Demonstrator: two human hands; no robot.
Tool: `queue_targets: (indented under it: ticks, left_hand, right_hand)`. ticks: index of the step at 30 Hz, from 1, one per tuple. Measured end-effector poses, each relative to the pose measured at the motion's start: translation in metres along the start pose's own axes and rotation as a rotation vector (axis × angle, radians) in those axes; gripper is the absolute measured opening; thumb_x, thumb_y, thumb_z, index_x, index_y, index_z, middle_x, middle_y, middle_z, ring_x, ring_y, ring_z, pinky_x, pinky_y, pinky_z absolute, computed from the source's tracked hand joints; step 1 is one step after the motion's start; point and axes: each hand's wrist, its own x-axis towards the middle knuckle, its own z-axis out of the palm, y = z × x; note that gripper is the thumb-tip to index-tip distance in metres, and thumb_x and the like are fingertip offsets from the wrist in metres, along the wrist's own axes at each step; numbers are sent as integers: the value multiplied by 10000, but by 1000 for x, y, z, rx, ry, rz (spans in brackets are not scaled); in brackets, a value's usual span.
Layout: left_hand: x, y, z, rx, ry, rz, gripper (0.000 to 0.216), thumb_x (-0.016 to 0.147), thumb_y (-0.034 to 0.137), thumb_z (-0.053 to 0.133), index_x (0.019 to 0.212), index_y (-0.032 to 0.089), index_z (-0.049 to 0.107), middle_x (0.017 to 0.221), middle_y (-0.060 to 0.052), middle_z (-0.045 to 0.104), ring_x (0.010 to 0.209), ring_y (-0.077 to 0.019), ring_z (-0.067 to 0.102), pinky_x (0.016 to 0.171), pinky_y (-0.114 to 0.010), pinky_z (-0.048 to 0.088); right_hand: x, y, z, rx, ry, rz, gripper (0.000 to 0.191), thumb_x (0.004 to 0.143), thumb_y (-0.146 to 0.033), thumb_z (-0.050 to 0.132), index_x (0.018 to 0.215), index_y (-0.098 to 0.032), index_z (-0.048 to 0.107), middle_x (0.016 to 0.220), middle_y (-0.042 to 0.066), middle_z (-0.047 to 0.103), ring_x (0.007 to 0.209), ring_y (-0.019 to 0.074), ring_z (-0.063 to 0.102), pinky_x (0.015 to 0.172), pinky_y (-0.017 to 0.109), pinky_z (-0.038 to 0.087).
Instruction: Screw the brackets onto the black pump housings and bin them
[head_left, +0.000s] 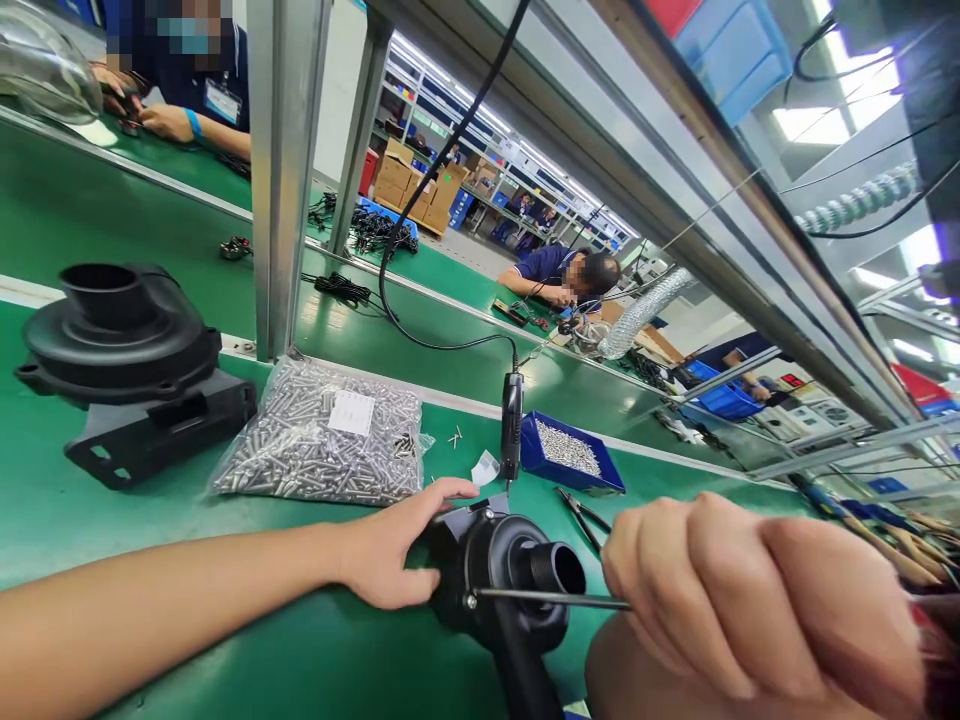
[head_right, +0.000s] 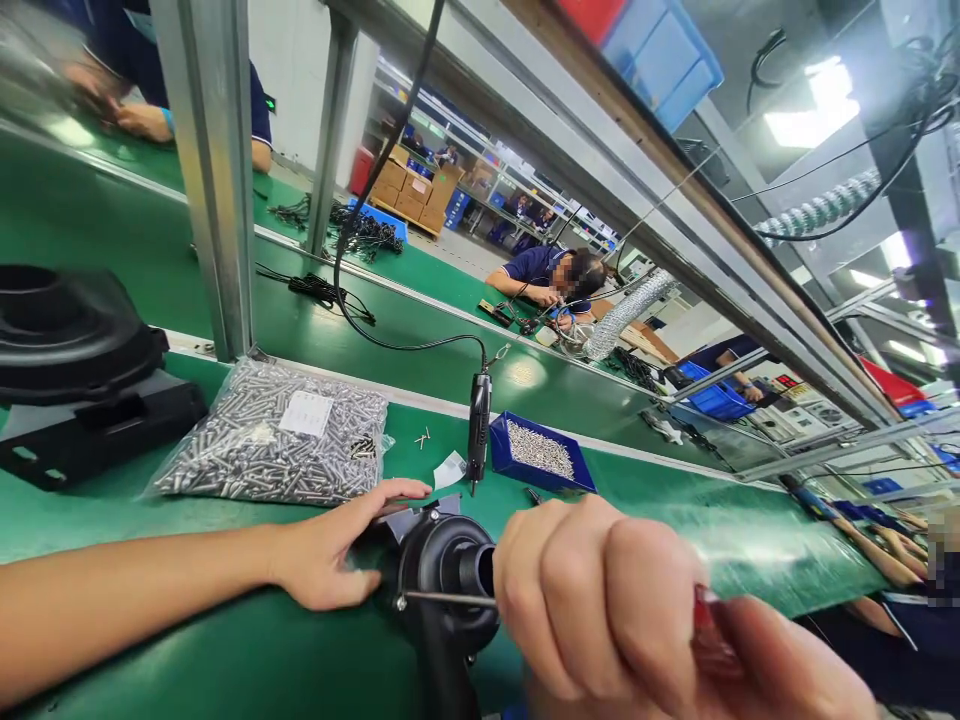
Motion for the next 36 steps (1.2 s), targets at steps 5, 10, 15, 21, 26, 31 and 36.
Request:
queue_targets:
  ticks: [5,10,15,21,26,31,36]
  left_hand:
    - [-1,4,9,282,25,236,1213,688,440,974,1633,263,235,1572,-218,412,1435,-429,457,1191,-577,460]
    - [-3,4,29,406,99,143,1329,675,640,947,1667,265,147,1538,-250,425,1405,-446,469,1162,-617,478]
    - [-4,2,33,461,117,97,1315,651,684,939,1654,271,196,1549,-258,412,1419,-465,462,1145,-637,488]
    - [-1,9,31,445,167,117,1124,759,634,888,1631,239,299,1525,-213,492,1370,-434,534,1168,-578,486]
    - [2,15,31,376,164,83,993,738,607,905,1537,213,466,1452,-201,543,1323,-397,565,1136,-521,516]
    - [4,21,31,366,175,41,909,725,640,899,1442,201,554,1372,-189,569,1242,-378,602,1087,-512,546]
    - [6,20,30,390,186,78,999,716,603,915,1518,203,474,1368,-193,556,1236,-371,601,1064,-499,554]
  right_hand:
    - [18,7,19,63,-95,-9,562,995,-429,648,579,-227,328,451,-81,273,326,102,248,365,295,187]
    - [18,1,18,105,-78,-29,581,986,-395,666,558,-226,312,433,-91,245,311,101,221,359,308,173]
    - [13,4,12,100,-120,30,545,988,-442,624,584,-229,325,464,-75,293,350,103,251,383,285,189]
    - [59,19,3,229,-907,95,510,1048,-425,443,590,-202,467,586,8,530,498,124,567,564,264,492]
    - [74,11,11,341,-1008,313,489,1028,-332,467,556,-210,429,489,-28,410,426,90,454,494,220,390]
    - [37,-1,41,13,-189,208,612,971,-364,667,531,-202,275,454,-70,282,401,72,244,430,238,248]
    - [17,14,54,-105,243,-194,503,1027,-304,586,575,-211,385,502,-65,261,402,95,213,382,253,245]
